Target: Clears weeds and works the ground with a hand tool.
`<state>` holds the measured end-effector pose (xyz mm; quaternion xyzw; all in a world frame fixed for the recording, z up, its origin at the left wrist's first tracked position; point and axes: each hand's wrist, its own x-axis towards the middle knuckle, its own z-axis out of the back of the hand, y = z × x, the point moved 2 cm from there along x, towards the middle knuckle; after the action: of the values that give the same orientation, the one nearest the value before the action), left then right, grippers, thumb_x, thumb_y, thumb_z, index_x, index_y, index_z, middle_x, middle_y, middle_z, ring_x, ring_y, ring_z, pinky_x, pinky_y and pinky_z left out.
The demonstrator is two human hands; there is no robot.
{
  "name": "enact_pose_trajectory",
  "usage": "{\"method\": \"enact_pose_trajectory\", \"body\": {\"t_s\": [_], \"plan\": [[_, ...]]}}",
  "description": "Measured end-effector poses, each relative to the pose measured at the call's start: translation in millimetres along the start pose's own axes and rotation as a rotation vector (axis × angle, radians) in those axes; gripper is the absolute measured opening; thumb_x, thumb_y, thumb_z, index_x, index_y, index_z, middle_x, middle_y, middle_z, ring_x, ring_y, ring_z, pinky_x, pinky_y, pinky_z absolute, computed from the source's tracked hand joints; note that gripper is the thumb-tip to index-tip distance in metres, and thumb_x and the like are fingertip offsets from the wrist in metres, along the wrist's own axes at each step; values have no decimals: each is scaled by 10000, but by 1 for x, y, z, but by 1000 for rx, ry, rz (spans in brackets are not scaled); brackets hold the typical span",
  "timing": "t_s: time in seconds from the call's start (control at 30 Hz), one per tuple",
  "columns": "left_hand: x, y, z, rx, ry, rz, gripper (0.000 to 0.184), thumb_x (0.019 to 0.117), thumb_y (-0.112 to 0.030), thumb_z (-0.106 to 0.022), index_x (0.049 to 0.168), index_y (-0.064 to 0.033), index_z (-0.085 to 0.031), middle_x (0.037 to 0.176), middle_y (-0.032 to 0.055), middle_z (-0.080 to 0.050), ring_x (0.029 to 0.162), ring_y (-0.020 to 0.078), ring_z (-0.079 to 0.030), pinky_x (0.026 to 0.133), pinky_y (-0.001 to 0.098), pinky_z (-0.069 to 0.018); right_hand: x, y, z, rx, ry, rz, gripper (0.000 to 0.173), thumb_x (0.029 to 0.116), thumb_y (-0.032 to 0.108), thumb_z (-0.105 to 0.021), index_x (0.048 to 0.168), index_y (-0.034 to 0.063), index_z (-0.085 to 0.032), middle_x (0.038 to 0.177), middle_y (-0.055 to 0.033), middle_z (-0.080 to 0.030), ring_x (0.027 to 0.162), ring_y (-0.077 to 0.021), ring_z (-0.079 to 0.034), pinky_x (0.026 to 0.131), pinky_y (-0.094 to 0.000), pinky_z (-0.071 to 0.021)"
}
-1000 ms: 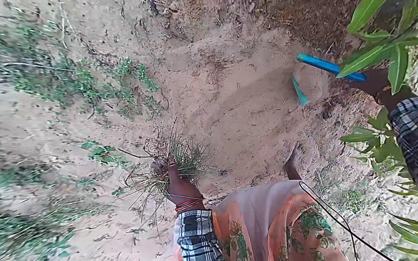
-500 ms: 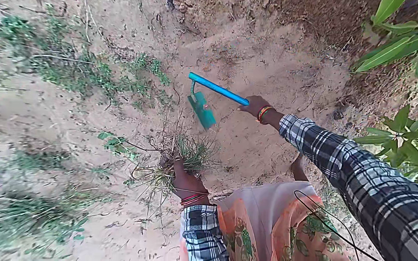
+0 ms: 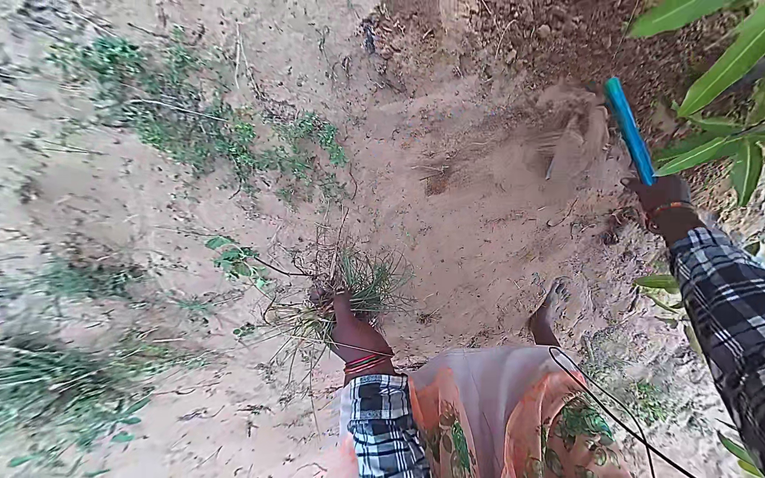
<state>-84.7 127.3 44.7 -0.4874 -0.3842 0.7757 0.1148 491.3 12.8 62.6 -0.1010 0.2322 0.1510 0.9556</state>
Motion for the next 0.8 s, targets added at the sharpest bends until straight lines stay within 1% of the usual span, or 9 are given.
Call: {"method": "enact_pose_trajectory", "body": {"t_s": [0.13,0.17,0.27,0.43,0.53,0.6,0.63,0.7,0.8], "plan": [[-1,-11,-6,-21,-50,-1,344,1014,-192,-628,1288,11,-582,1192,131,-668,1105,203,-660,957,408,-563,-18,9,-20,178,-15,-64,696,1012,504,-621,1295,-129,-560,1141,-386,-625,1048,-534,-618,929,-713,-447],[-1,-11,-5,-22,-39,-2,359,1022,-194,-620,1315,6,-567,1211,130,-660,1121,199,-653,969,406,-556,-25,28,-30,239,23,-48,685,1021,497,-614,1320,-114,-536,1089,-343,-623,943,-464,-614,879,-656,-469],[-3,-13,-10,-35,-67,15,315,1024,-183,-621,1284,-11,-581,1168,114,-659,1073,183,-656,926,387,-563,-45,107,-71,349,166,102,585,999,495,-644,1203,-52,-617,854,-178,-599,682,-273,-538,681,-517,-475],[-13,-17,-17,-9,-47,-17,322,1035,-163,-596,1303,13,-570,1199,128,-654,1094,184,-653,943,374,-557,-92,253,-137,280,416,417,536,976,455,-695,1153,-50,-663,992,-240,-671,878,-370,-649,833,-588,-507],[-38,-42,-34,19,-85,-7,327,1065,-95,-498,1367,30,-479,1214,132,-593,1062,158,-629,908,309,-544,-93,292,-158,122,477,489,552,980,464,-687,1181,-50,-671,1092,-265,-682,1025,-404,-663,926,-610,-500],[-28,-40,-28,8,-123,108,315,1053,-104,-538,1351,-7,-510,1224,122,-605,1095,176,-631,951,354,-540,-75,274,-156,1,442,465,575,990,478,-667,1214,-52,-667,1177,-295,-671,1142,-449,-642,986,-647,-481],[-16,-28,-17,-10,-114,80,325,1032,-137,-593,1322,4,-558,1218,138,-642,1107,199,-649,960,392,-554,-63,255,-151,-42,402,433,575,998,477,-654,1204,-60,-667,1185,-313,-666,1156,-472,-634,988,-666,-475],[1,-15,-1,-32,-60,12,360,1027,-190,-615,1329,0,-565,1234,141,-652,1136,209,-651,969,412,-561,-45,209,-135,-82,304,343,563,1012,466,-632,1166,-74,-671,1150,-337,-666,1127,-508,-637,951,-697,-474],[1,-23,4,-80,-103,58,279,1031,-192,-603,1233,1,-607,1129,115,-677,1052,189,-673,920,388,-574,-37,123,-98,-54,177,121,592,1006,472,-644,1147,-103,-666,1132,-371,-654,1111,-538,-624,936,-725,-453]]}}
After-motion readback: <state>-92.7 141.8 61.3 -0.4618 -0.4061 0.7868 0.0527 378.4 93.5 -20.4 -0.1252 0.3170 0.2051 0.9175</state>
